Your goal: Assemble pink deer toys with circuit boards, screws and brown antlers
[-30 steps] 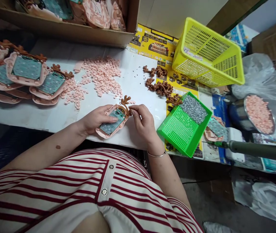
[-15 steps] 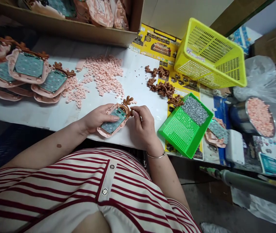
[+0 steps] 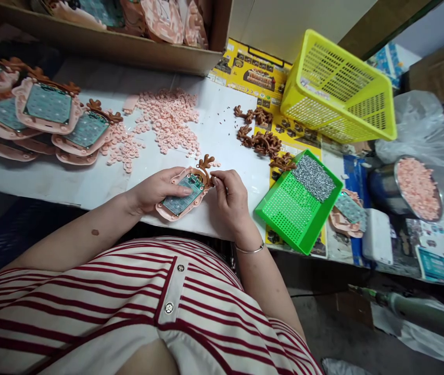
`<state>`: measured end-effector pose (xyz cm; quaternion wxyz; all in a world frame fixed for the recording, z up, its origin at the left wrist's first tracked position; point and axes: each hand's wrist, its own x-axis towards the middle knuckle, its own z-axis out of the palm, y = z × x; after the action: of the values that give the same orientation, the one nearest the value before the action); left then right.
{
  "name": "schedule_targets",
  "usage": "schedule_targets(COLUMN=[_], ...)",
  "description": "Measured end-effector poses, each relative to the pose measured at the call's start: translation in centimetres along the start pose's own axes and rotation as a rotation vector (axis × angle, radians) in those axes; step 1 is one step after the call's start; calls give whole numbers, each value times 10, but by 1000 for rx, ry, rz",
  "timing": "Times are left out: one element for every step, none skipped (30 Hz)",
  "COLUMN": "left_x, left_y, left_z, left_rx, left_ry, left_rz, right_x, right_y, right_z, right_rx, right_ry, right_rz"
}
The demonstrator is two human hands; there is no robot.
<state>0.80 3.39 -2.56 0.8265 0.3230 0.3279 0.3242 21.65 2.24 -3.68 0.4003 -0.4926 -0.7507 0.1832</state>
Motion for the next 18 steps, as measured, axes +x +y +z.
schedule_targets(left_x=[0,-1,-1,-1,-2,-2,-2,-1,-1,0,0,1,1,2,2,2,1,1], left_y=[0,1,1,2,3,3,4,4,4,4,4,3,2,2,1,1,0,0], left_z=[0,-1,-1,-2,-2,-2,-3,-3,-3,-3,-3,-3,-3,-3,-3,-3,-3,-3], left_rx=[-4,-10,-17,-23,-27,-25,-19,-9,3,15,29,41,53,62,68,74,81,89], left_ry=[-9,-18,-24,-31,-38,-42,-43,-43,-48,-56,-68,-83,-101,-116,-128,-137,-143,-146], left_rz=[-1,-4,-7,-13,-20,-28,-35,-40,-44,-47,-51,-54,-57,-59,-59,-60,-61,-63], right_x=[0,0,0,0,0,0,0,0,1,2,3,4,6,8,10,12,14,15], right_y=[0,1,1,1,2,2,3,4,4,5,4,3,2,0,-2,-4,-6,-7], right_z=[0,0,-1,-2,-3,-4,-5,-6,-7,-8,-8,-8,-8,-7,-6,-5,-3,-2], right_rx=[-5,-14,-28,-47,-66,-75,-63,-27,33,110,192,272,345,411,471,525,573,613], right_ry=[-2,-2,-2,-3,-7,-18,-37,-61,-83,-100,-104,-98,-89,-86,-95,-111,-130,-148], right_rz=[-20,-46,-80,-115,-143,-155,-139,-96,-27,58,145,222,283,326,356,379,402,423])
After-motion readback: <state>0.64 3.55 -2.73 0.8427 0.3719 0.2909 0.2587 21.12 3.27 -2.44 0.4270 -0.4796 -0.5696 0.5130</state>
